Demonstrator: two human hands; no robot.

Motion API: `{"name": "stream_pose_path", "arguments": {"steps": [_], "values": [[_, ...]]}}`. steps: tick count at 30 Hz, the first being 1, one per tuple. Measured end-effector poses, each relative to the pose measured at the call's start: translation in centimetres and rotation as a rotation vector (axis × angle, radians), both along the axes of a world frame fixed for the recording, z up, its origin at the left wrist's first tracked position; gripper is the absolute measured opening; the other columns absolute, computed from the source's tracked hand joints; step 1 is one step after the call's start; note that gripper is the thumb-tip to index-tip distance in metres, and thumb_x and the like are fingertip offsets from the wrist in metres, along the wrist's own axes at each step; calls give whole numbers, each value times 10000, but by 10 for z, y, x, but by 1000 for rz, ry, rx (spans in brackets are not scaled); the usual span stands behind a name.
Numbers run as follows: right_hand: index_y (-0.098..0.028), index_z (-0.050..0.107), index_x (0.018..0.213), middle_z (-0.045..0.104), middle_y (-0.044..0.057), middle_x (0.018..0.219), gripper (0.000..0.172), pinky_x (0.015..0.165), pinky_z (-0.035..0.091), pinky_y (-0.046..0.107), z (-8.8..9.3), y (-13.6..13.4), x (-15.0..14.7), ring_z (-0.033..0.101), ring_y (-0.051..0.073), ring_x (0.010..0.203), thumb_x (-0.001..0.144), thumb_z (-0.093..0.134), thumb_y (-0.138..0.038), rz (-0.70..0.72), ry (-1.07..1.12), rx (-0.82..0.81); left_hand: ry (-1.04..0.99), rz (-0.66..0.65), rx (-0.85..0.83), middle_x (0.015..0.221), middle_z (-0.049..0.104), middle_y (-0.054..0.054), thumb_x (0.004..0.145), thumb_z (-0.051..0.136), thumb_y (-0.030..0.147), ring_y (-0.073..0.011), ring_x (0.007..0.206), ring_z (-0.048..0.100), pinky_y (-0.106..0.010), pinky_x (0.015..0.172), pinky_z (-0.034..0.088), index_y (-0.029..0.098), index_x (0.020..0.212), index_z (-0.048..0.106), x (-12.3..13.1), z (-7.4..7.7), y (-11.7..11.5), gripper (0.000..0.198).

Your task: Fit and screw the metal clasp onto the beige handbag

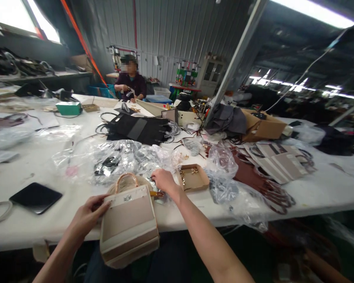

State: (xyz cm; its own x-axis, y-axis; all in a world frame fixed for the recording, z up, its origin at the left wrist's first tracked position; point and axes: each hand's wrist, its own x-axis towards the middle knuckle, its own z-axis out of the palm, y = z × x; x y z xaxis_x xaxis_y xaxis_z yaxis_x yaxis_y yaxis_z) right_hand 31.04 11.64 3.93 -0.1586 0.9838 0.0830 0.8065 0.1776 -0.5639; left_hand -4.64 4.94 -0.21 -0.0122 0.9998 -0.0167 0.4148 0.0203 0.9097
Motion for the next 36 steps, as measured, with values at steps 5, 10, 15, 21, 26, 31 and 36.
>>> {"name": "stream_pose_path", "arguments": {"steps": [5, 10, 15, 21, 26, 31, 36], "values": [[-167, 816, 986, 813, 75, 974, 226, 820, 470, 294, -7, 0, 1, 696, 215, 901, 1023, 639, -303, -122, 231, 18, 5, 18, 39, 1113, 767, -130, 792, 776, 812, -350, 1016, 744, -476, 973, 611, 164, 1181, 874, 1, -2, -1, 762], [-150, 772, 972, 694, 12, 759, 434, 636, 422, 282, -9, -3, 5, 560, 170, 656, 961, 637, -563, -194, 455, -47, -14, 25, 54, 1053, 737, -112, 787, 775, 774, -329, 956, 719, -466, 941, 612, 172, 1156, 886, 3, -3, -1, 715], [-159, 754, 924, 630, -8, 708, 533, 582, 397, 275, -3, -11, 4, 505, 149, 607, 852, 706, -685, -231, 580, -74, 13, 34, 59, 1016, 721, -116, 757, 750, 779, -338, 956, 702, -477, 947, 597, 172, 1136, 891, 4, -2, -1, 729], [-167, 724, 885, 649, 8, 765, 643, 572, 427, 263, 7, -17, 2, 512, 132, 603, 751, 770, -795, -244, 703, -111, 15, 34, 73, 997, 726, -116, 745, 739, 772, -337, 945, 701, -473, 955, 604, 181, 1134, 891, 4, 0, -2, 723], [-176, 706, 905, 603, -8, 723, 641, 546, 402, 262, 20, -33, -9, 480, 126, 574, 756, 795, -792, -224, 764, -119, 23, 48, 85, 1000, 723, -129, 748, 732, 758, -339, 934, 702, -485, 955, 598, 157, 1134, 893, 4, -3, -2, 732], [-188, 772, 961, 679, 13, 735, 405, 598, 414, 284, 33, -67, -41, 550, 157, 614, 900, 770, -588, -99, 652, -158, 14, 72, 82, 978, 716, -113, 749, 752, 719, -316, 903, 705, -460, 927, 591, 160, 1146, 893, 6, -6, -3, 699], [-209, 813, 926, 790, 44, 848, 267, 761, 493, 323, 40, -78, -63, 698, 219, 802, 966, 683, -439, -31, 349, -32, 5, 76, 88, 947, 718, -99, 755, 768, 688, -311, 891, 697, -447, 893, 579, 179, 1141, 900, 5, -9, -2, 652]]}}
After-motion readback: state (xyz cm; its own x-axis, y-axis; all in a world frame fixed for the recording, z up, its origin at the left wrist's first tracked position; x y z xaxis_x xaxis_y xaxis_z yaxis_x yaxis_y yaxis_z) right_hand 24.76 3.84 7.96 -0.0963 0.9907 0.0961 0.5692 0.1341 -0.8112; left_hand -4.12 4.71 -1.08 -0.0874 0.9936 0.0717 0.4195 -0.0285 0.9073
